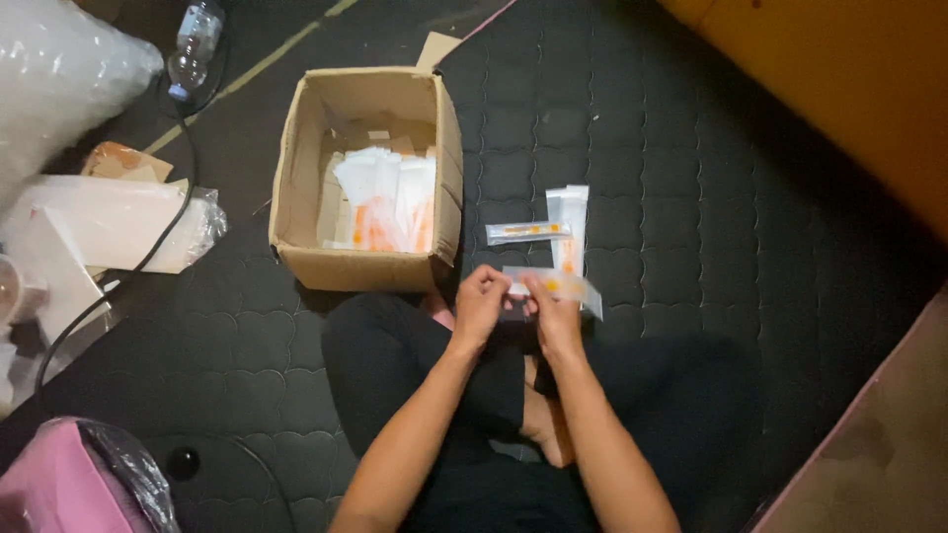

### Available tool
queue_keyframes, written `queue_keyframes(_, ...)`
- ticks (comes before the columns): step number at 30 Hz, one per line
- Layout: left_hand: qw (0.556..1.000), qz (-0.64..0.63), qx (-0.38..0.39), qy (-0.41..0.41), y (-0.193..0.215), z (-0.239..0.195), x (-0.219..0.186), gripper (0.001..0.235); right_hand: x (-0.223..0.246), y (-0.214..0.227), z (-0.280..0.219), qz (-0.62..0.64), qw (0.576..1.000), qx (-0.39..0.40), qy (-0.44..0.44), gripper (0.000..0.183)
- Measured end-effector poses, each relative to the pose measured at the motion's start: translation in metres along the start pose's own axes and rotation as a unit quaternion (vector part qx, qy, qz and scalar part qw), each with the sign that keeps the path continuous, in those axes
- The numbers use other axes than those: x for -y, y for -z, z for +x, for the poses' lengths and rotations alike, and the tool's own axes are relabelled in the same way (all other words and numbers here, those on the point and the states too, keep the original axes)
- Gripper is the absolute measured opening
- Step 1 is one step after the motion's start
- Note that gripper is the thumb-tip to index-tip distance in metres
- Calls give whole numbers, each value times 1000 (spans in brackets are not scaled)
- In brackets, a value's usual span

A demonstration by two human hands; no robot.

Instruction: The person picks up plastic packets containing strips with orange markings from a cardboard box by hand and arranges them in a specific pattern on a dark padded surface.

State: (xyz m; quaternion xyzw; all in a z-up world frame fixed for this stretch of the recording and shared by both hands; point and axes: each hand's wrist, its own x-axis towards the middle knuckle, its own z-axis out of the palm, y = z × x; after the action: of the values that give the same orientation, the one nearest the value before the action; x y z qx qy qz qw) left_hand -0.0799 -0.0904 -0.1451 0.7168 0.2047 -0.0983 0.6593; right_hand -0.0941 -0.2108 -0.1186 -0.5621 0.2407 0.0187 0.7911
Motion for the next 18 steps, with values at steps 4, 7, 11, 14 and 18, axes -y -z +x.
queue_keyframes(4,998,-53,-43,-17,6,9,0,10,1,23,29,-9,999,-26,21,28)
queue_keyframes(7,995,-64,-73,-18,10,21,9,9,3,54,56,0,998,-41,40,28)
queue_keyframes(11,995,-29,-90,-22,6,24,7,10,0,93,80,22,997,-61,47,22)
queue_keyframes(14,994,-12,-107,-20,3,29,12,9,4,101,76,61,993,-93,49,21)
queue_keyframes(18,993,-9,-119,-17,1,33,19,8,-3,100,70,70,991,-106,41,16)
